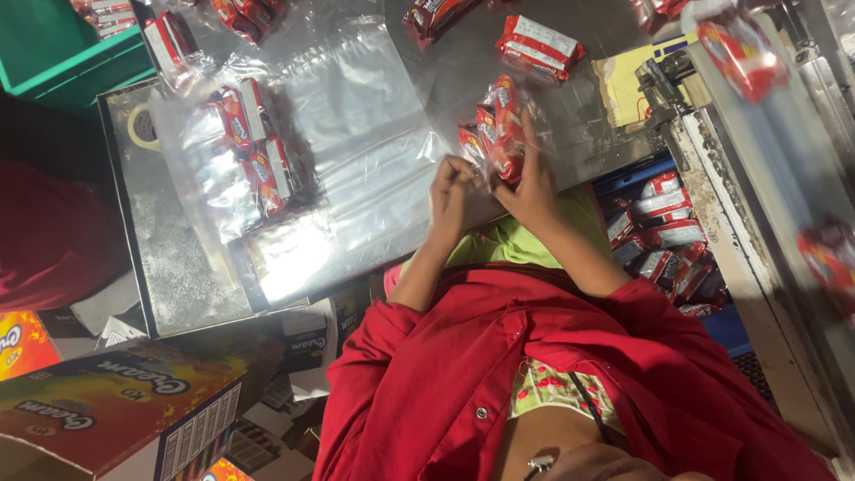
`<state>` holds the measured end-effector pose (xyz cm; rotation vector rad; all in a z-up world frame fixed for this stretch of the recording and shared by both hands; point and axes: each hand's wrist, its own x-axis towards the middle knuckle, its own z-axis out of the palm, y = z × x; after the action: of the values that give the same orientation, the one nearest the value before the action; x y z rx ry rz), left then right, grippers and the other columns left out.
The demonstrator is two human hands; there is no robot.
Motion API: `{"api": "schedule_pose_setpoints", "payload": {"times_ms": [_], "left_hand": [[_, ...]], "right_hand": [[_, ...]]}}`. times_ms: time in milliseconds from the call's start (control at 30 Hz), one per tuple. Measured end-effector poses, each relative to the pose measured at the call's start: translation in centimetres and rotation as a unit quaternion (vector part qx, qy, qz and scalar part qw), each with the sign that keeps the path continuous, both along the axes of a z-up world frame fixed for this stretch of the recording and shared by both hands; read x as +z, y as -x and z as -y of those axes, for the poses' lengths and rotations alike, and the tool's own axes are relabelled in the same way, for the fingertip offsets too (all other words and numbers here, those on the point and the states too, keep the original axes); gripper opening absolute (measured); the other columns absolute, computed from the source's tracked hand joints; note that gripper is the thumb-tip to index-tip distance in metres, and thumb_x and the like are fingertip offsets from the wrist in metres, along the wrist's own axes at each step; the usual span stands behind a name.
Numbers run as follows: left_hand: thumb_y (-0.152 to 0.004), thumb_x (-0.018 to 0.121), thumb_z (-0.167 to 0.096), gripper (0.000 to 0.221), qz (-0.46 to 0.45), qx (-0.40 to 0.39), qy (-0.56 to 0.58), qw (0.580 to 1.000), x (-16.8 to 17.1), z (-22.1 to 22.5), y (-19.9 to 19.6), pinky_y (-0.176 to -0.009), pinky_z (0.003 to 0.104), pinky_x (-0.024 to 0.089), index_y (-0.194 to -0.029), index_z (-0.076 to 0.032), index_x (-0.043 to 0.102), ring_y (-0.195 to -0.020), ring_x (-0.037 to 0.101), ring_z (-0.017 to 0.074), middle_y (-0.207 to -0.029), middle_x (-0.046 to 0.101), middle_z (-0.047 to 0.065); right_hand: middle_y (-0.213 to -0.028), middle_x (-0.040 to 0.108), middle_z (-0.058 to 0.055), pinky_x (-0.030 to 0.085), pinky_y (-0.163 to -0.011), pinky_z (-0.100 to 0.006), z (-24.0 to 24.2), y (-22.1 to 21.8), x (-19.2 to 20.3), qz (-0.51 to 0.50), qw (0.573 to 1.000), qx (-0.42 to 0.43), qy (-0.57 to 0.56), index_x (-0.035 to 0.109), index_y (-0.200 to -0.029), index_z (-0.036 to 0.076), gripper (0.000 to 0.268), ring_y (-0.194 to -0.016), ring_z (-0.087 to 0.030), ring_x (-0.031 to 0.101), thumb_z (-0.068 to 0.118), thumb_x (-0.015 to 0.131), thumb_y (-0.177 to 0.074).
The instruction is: The person places small red snack packets into clear plastic bags on a metal table. They then move the filled bags to the side. The process is repeated continuously.
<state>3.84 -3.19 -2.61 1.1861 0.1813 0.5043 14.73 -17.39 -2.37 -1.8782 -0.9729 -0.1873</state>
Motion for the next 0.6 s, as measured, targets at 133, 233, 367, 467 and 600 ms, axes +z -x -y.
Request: {"api": "schedule_pose_setpoints", "payload": {"times_ms": [133,233,367,467,600], "left_hand": [[-0.095,0.073,-0.028,0.038,-0.088,0.027,-0.289,0.953,-1.0,-1.3,-1.2,-0.067,0.043,0.049,-0.110,-0.001,0.052,-0.072,0.057,0.0385,-0.088,0.061,0.021],[-0.080,0.083,-0.042,0.060,-0.113,0.023,-0.500,0.858,-0.5,-2.4,-1.4,-0.063,0.046,0.053,-0.114,-0.001,0.054,-0.073,0.070,0.0381,-0.088,0.072,0.018],[-0.090,0.080,-0.033,0.031,-0.198,0.041,-0.526,0.826,0.3,-2.3,-2.7,-0.066,0.045,0.055,-0.105,-0.012,0.063,-0.077,0.072,0.0335,-0.093,0.075,0.010],[-0.087,0.079,-0.027,0.027,-0.163,0.047,-0.575,0.800,0.7,-1.6,-2.6,-0.066,0.047,0.054,-0.102,-0.011,0.063,-0.078,0.070,0.0364,-0.092,0.072,0.010],[-0.084,0.078,-0.024,0.028,-0.135,0.045,-0.573,0.807,1.2,-1.4,-2.6,-0.063,0.046,0.053,-0.102,-0.010,0.063,-0.076,0.069,0.0365,-0.090,0.071,0.010]], "right_hand": [[-0.144,0.052,-0.029,0.048,-0.102,-0.051,-0.8,-0.1,-2.6,-0.529,0.819,0.034,-0.219,0.039,-0.155,-0.004,0.073,-0.128,-0.041,0.057,0.011,0.073,-0.092],[-0.141,0.054,-0.034,0.044,-0.093,-0.053,-0.3,0.7,-3.0,-0.355,0.935,-0.019,0.000,0.042,-0.152,-0.004,0.076,-0.128,-0.052,0.056,0.032,0.069,-0.090],[-0.134,0.064,-0.024,0.043,-0.107,-0.047,4.4,0.5,1.6,0.118,0.944,0.162,0.261,0.057,-0.129,0.010,0.059,-0.129,-0.040,0.057,0.049,0.074,-0.088],[-0.132,0.065,-0.016,0.045,-0.112,-0.047,9.6,-4.6,7.2,-0.173,0.957,-0.076,0.220,0.068,-0.144,0.015,0.047,-0.125,-0.035,0.061,0.025,0.055,-0.100],[-0.138,0.059,-0.021,0.040,-0.104,-0.052,17.9,-11.6,11.2,0.255,0.814,-0.385,0.352,0.054,-0.142,0.001,0.065,-0.130,-0.042,0.052,0.037,0.079,-0.093]]}}
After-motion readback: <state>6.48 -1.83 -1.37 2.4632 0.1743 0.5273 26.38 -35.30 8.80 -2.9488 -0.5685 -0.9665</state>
